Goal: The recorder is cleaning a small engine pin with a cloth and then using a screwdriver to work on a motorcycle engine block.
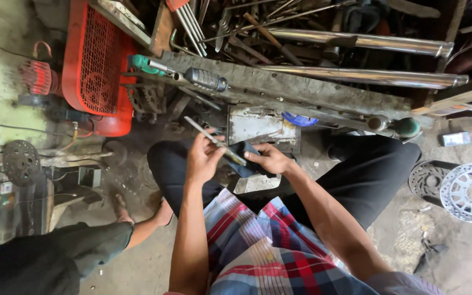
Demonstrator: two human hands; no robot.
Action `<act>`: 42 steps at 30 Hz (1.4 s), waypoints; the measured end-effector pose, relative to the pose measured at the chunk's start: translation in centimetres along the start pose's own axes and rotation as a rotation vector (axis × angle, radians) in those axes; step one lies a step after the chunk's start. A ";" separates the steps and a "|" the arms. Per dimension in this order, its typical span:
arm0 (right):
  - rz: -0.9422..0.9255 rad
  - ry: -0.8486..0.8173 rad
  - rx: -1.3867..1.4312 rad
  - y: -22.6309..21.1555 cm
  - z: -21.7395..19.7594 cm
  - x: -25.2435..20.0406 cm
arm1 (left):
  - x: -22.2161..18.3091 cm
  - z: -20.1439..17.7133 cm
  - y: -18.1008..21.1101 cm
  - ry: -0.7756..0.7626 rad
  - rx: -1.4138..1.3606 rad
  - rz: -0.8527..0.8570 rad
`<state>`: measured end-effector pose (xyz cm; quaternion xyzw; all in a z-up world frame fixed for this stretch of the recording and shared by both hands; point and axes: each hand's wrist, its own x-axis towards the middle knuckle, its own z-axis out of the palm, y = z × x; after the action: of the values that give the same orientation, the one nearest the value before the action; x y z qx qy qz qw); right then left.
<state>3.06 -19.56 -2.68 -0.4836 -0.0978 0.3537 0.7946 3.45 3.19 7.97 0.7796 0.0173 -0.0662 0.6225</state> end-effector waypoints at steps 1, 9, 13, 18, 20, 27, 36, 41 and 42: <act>-0.002 -0.002 0.003 -0.1 0.2 -0.1 | 0.0 0.2 0.0 0.000 0.004 -0.001; -0.077 0.042 0.000 -0.7 -0.3 -0.6 | 1.5 0.1 0.3 0.044 0.017 -0.154; -0.021 0.003 -0.059 0.4 -0.8 -0.1 | 1.5 -1.8 -1.0 0.085 0.048 -0.169; 0.035 0.169 -0.072 1.6 -0.8 1.0 | 0.2 -2.1 -2.9 -0.121 0.041 -0.161; 0.031 0.126 -0.050 2.3 0.7 1.1 | 0.2 -1.1 -3.3 -0.151 -0.029 -0.166; 0.050 0.115 -0.054 0.8 1.3 0.5 | 0.6 1.3 -0.6 -0.188 -0.096 -0.259; 0.050 0.204 -0.117 5.2 -1.4 1.7 | 1.7 -0.2 -2.7 -0.056 0.003 -0.232; 0.018 0.209 0.035 1.7 -0.4 1.0 | 0.7 0.2 -1.1 -0.019 0.202 -0.205; 0.011 0.185 0.008 1.6 -0.3 0.9 | 0.6 0.4 -1.0 -0.007 0.254 -0.200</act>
<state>3.10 -18.72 -4.28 -0.5115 -0.0197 0.3122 0.8003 3.90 3.01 6.81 0.8462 0.0842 -0.1324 0.5092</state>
